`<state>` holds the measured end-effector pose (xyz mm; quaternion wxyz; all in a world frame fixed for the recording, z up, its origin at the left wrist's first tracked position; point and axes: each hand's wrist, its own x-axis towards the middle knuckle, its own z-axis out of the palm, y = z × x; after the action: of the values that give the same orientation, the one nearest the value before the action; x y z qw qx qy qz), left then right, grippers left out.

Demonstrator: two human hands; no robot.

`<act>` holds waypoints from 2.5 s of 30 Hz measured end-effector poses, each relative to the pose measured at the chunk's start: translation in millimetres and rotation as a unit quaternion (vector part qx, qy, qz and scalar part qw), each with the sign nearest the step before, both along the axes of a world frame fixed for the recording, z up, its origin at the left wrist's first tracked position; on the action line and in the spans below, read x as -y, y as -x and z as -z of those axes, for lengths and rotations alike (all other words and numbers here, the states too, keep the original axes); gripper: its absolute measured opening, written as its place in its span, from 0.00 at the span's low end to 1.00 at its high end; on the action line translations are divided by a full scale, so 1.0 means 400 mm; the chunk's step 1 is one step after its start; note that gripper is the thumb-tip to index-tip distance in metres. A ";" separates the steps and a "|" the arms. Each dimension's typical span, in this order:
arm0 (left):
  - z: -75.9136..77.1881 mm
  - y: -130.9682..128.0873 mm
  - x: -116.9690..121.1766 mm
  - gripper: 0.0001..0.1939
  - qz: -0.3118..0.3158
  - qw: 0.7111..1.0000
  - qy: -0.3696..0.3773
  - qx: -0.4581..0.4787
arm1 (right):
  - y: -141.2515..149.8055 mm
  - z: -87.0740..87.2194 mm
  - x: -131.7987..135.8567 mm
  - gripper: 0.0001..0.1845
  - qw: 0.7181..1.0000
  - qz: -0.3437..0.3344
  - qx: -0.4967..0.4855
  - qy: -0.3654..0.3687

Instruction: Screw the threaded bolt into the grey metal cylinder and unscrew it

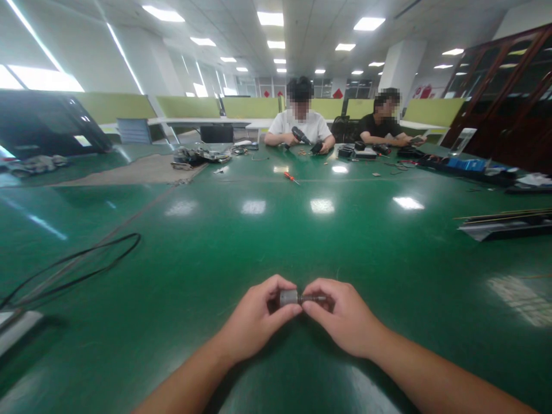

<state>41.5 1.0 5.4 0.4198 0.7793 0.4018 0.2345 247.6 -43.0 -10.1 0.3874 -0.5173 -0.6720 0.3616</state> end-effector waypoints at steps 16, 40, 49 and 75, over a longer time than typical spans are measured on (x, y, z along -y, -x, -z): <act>-0.002 -0.002 -0.003 0.10 0.002 1.000 0.012 0.009 | -0.002 0.001 -0.002 0.05 1.000 0.000 0.007 0.001; 0.005 0.001 -0.005 0.11 0.004 0.999 0.028 0.028 | 0.000 -0.003 0.001 0.04 1.000 0.000 -0.001 0.022; 0.000 0.001 -0.004 0.11 -0.003 0.999 0.022 0.023 | 0.000 -0.008 0.001 0.04 1.000 -0.002 -0.011 0.027; 0.001 0.002 -0.005 0.12 -0.003 0.999 0.029 0.035 | 0.000 -0.007 0.003 0.04 1.000 -0.002 -0.010 0.028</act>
<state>40.6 3.2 4.9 0.4558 0.7567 0.3958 0.2510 247.8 -44.1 -7.3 0.3784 -0.5235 -0.6585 0.3862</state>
